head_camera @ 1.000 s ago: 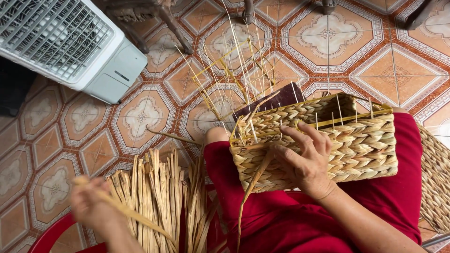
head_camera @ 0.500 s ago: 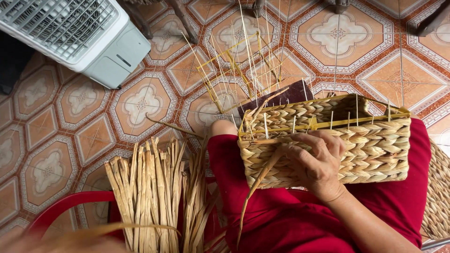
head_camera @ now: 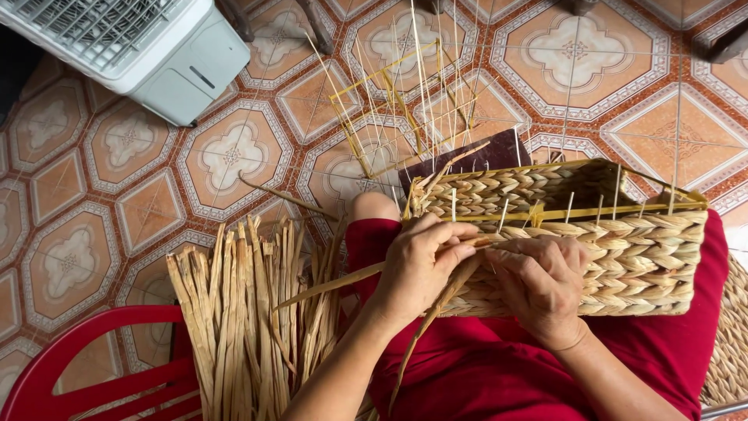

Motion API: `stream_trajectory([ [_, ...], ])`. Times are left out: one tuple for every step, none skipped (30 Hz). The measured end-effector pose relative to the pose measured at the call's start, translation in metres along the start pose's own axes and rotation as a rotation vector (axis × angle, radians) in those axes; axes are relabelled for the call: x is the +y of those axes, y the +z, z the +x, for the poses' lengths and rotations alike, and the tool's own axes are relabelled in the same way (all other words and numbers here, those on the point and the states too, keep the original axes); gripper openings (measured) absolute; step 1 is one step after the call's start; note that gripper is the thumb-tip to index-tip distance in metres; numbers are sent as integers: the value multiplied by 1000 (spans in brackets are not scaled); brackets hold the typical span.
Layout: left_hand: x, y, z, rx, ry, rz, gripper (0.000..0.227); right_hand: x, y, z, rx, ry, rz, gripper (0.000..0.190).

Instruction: Weaving a basket using dried plant fibers, specifically water hyacinth strips.

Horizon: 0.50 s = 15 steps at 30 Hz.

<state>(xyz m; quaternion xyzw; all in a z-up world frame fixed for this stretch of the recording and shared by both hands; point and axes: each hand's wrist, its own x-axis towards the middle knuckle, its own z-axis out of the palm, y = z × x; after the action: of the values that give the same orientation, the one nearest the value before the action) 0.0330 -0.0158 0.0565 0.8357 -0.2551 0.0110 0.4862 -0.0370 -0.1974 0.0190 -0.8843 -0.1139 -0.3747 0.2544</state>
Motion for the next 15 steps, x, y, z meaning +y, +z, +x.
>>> stream_trajectory([
  [3, -3, 3, -69, -53, -53, 25, -1, 0, 2, 1, -7, 9, 27],
  [2, -3, 4, -70, -56, -51, 25, -1, 0, 3, 1, -5, 13, 27],
  [1, -2, 4, -54, -40, -12, 25, -1, -1, 2, -1, -9, 10, 27],
  [1, 0, 3, -38, -24, 26, 26, -1, -1, 2, -3, -13, 7, 26],
  [-2, 5, 4, -40, -26, 23, 26, -2, -3, 4, -6, -11, 5, 26],
  [-4, 11, 4, 6, 40, 183, 20, -2, -5, 6, -21, -25, 4, 26],
  [-6, 16, 4, 55, 107, 343, 17, -3, -7, 9, -35, -41, 4, 26],
  [-5, 17, 5, 56, 105, 341, 17, -2, -9, 12, -37, -41, 3, 26],
  [-4, 17, 5, 67, 141, 376, 15, -2, -10, 15, -67, -41, 3, 26],
  [-3, 17, 5, 77, 177, 412, 14, -2, -12, 19, -97, -41, 4, 26],
  [-9, 16, 3, 76, 176, 411, 14, 0, -11, 26, -99, -40, 4, 26],
  [-15, 15, 2, 62, 207, 367, 12, 2, -11, 34, -190, -45, 41, 23],
  [-20, 14, -1, 46, 238, 323, 13, 4, -11, 41, -282, -50, 79, 20],
  [-11, 7, -5, 45, 236, 322, 13, 7, -7, 42, -284, -48, 80, 20],
  [-2, -1, -8, 55, 250, 349, 25, 11, -2, 44, -324, 15, 119, 16],
])
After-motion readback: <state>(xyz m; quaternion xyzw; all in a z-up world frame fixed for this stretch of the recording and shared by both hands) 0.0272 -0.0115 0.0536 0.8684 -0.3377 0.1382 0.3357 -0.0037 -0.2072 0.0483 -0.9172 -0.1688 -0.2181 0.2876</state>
